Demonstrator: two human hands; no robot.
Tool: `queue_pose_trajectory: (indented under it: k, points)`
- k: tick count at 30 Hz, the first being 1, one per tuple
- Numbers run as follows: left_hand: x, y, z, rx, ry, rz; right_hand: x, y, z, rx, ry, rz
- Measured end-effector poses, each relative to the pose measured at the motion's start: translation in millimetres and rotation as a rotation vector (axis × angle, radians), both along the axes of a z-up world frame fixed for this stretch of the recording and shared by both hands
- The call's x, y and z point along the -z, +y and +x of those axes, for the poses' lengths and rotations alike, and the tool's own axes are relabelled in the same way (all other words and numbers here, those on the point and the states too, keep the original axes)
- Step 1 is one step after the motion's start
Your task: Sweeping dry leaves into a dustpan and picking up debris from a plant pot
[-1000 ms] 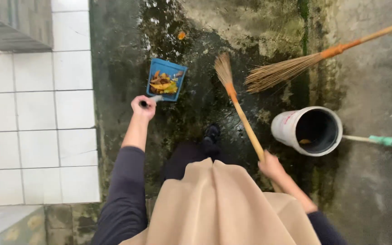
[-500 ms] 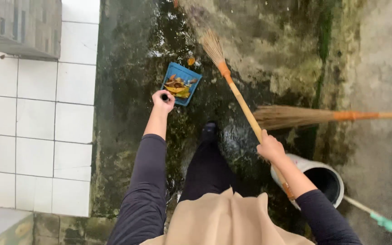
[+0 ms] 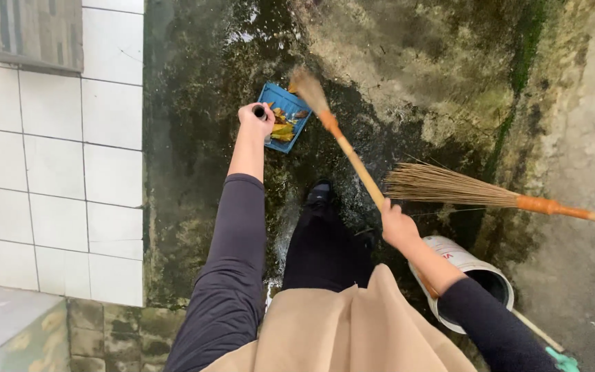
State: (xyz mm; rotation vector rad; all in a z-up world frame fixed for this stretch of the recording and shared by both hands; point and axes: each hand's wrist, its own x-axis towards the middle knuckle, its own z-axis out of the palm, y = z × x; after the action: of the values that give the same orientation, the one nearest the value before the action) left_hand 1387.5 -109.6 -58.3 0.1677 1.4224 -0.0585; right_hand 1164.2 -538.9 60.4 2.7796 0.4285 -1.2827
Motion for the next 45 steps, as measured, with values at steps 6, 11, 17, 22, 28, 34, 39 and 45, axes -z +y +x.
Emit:
queue_pose_trajectory:
  k: [6, 11, 17, 22, 28, 34, 39, 45]
  points:
    - [18, -15, 10, 0.015, -0.049, -0.008, -96, -50, -26, 0.023, 0.104, -0.044]
    - [29, -28, 10, 0.041, -0.084, 0.018, -83, -38, 20, 0.013, -0.033, -0.019]
    - [29, -28, 9, 0.07, -0.098, 0.011, 16, -11, 30, -0.003, -0.025, -0.029]
    - [23, -25, 6, 0.075, -0.105, 0.016, -68, -25, 5, -0.013, 0.039, 0.021]
    - [3, -14, 3, 0.02, -0.087, 0.04, -128, -50, 30, -0.054, 0.026, -0.05]
    - [-29, 4, 21, -0.07, -0.064, 0.054, -121, -54, 136, -0.069, -0.135, -0.003]
    - [-7, 21, 60, -0.157, -0.087, 0.079, -109, -61, 251, 0.046, -0.061, 0.004]
    - [-46, 25, 166, -0.212, -0.038, 0.121, -77, -67, 409, 0.041, -0.048, -0.008]
